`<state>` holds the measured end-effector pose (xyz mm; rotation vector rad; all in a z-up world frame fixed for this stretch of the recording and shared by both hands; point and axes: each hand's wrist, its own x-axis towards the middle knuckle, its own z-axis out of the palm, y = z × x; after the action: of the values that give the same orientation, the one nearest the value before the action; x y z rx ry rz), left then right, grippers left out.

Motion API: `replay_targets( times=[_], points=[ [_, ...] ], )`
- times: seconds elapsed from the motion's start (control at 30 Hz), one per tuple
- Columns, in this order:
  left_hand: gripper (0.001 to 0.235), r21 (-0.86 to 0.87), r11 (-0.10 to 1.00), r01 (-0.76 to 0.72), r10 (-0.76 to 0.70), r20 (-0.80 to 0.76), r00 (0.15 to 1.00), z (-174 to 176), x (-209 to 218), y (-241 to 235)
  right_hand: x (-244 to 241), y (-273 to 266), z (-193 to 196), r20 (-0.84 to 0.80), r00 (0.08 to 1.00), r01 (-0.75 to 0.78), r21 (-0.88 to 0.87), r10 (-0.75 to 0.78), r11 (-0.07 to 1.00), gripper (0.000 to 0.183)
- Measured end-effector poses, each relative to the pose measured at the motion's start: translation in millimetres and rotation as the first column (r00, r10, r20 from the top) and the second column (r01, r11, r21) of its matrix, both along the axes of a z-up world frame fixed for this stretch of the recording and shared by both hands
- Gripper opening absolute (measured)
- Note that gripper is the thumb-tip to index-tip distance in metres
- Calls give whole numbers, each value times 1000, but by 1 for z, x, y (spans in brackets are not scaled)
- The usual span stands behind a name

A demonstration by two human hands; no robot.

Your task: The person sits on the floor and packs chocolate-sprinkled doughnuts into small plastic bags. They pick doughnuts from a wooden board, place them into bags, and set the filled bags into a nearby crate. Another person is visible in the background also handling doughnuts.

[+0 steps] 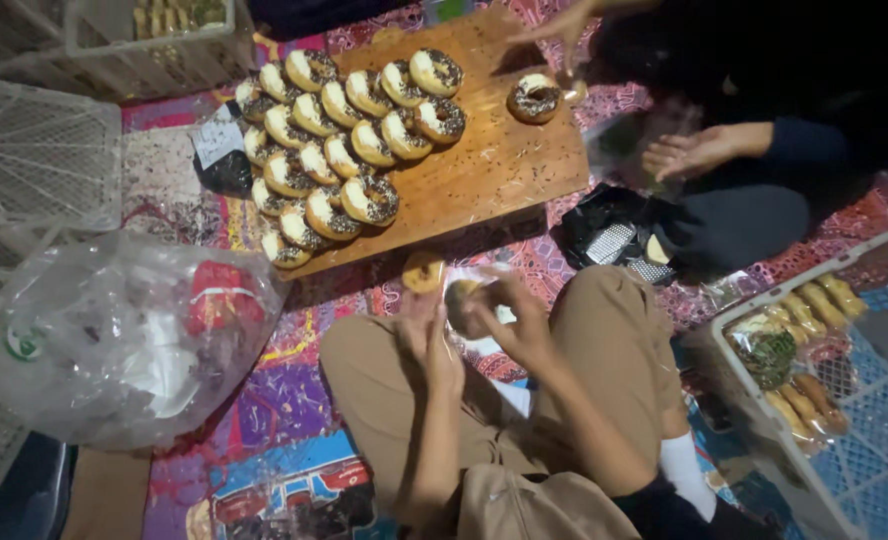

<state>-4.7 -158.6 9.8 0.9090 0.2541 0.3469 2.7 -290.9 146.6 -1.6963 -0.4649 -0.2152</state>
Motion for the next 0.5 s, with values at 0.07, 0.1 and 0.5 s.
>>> replay_targets(
  times=[0.07,0.1,0.5],
  points=[
    [51,233,969,81,-71,-50,996,20,-2,6,9,-22,9,-230,909,-410,-335,349,848,58],
    [46,360,907,219,-212,-61,975,36,1,13,13,-31,13,-194,918,-389,-289,345,875,59],
    [17,929,188,-319,-412,370,833,217,-45,30,-4,-55,77,225,933,-216,-274,281,937,15]
  ],
)
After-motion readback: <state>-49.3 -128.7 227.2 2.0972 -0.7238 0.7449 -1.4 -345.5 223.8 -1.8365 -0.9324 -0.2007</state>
